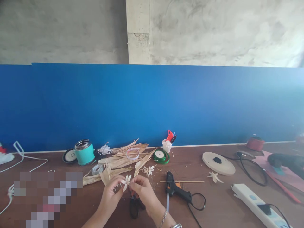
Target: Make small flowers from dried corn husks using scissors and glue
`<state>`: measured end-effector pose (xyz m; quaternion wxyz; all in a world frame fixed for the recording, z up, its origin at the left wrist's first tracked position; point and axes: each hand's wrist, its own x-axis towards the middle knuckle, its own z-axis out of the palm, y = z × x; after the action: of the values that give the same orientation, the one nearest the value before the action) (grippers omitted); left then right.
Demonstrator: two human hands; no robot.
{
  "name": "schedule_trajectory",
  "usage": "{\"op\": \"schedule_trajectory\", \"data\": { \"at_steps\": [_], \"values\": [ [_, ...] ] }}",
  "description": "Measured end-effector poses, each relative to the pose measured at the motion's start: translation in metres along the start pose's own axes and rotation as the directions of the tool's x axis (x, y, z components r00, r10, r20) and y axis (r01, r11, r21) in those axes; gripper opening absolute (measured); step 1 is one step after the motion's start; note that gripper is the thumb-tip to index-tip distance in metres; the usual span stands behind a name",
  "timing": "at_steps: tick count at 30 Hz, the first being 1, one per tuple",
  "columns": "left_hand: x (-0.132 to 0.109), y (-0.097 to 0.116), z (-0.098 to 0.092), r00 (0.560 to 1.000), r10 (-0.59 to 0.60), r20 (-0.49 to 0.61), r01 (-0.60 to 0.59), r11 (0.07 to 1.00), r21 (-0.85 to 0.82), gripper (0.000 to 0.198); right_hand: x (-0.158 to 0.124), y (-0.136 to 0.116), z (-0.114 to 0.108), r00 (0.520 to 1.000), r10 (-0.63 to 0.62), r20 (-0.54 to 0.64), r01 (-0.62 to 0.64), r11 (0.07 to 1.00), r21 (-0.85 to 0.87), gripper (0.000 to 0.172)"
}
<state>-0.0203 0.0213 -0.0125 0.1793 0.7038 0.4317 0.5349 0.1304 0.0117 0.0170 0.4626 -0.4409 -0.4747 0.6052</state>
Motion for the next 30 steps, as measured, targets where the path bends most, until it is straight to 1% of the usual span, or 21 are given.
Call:
{"op": "schedule_trajectory", "data": {
  "at_steps": [3, 6, 9, 12, 18, 24, 30],
  "values": [
    [-0.0007, -0.0019, 0.0009, 1.000, -0.005, 0.002, 0.005, 1.000, -0.010, 0.016, 0.0012, 0.0018, -0.0013, 1.000, -0.009, -0.016, 0.009, 1.000, 0.011, 0.026],
    [-0.0015, -0.0054, 0.0013, 1.000, 0.001, -0.024, -0.001, 1.000, -0.005, 0.015, 0.0014, 0.0020, -0.0019, 1.000, -0.005, -0.026, 0.006, 0.999, 0.034, 0.024],
    [-0.0019, -0.0070, 0.0009, 0.999, 0.041, -0.021, -0.041, 0.999, 0.021, 0.013, 0.0005, 0.0007, -0.0012, 1.000, 0.012, -0.019, -0.011, 0.999, 0.049, 0.022],
    [-0.0020, -0.0055, -0.0001, 0.995, 0.095, -0.021, -0.094, 0.994, 0.062, 0.017, -0.0005, -0.0002, -0.0003, 1.000, 0.016, -0.003, -0.016, 0.998, 0.054, 0.021],
    [-0.0021, -0.0018, -0.0013, 0.988, 0.157, -0.012, -0.153, 0.978, 0.142, 0.013, -0.0002, 0.0016, -0.0005, 0.999, 0.027, 0.021, -0.029, 0.996, 0.086, 0.019],
    [-0.0008, 0.0016, -0.0015, 0.978, 0.196, -0.077, -0.176, 0.962, 0.209, 0.006, -0.0004, -0.0006, 0.0000, 0.999, 0.037, 0.013, -0.038, 0.996, 0.078, 0.020],
    [-0.0031, 0.0022, -0.0026, 0.964, 0.261, -0.055, -0.240, 0.938, 0.249, 0.014, -0.0017, -0.0010, -0.0003, 0.998, 0.057, 0.036, -0.060, 0.995, 0.075, 0.013]
  ]
}}
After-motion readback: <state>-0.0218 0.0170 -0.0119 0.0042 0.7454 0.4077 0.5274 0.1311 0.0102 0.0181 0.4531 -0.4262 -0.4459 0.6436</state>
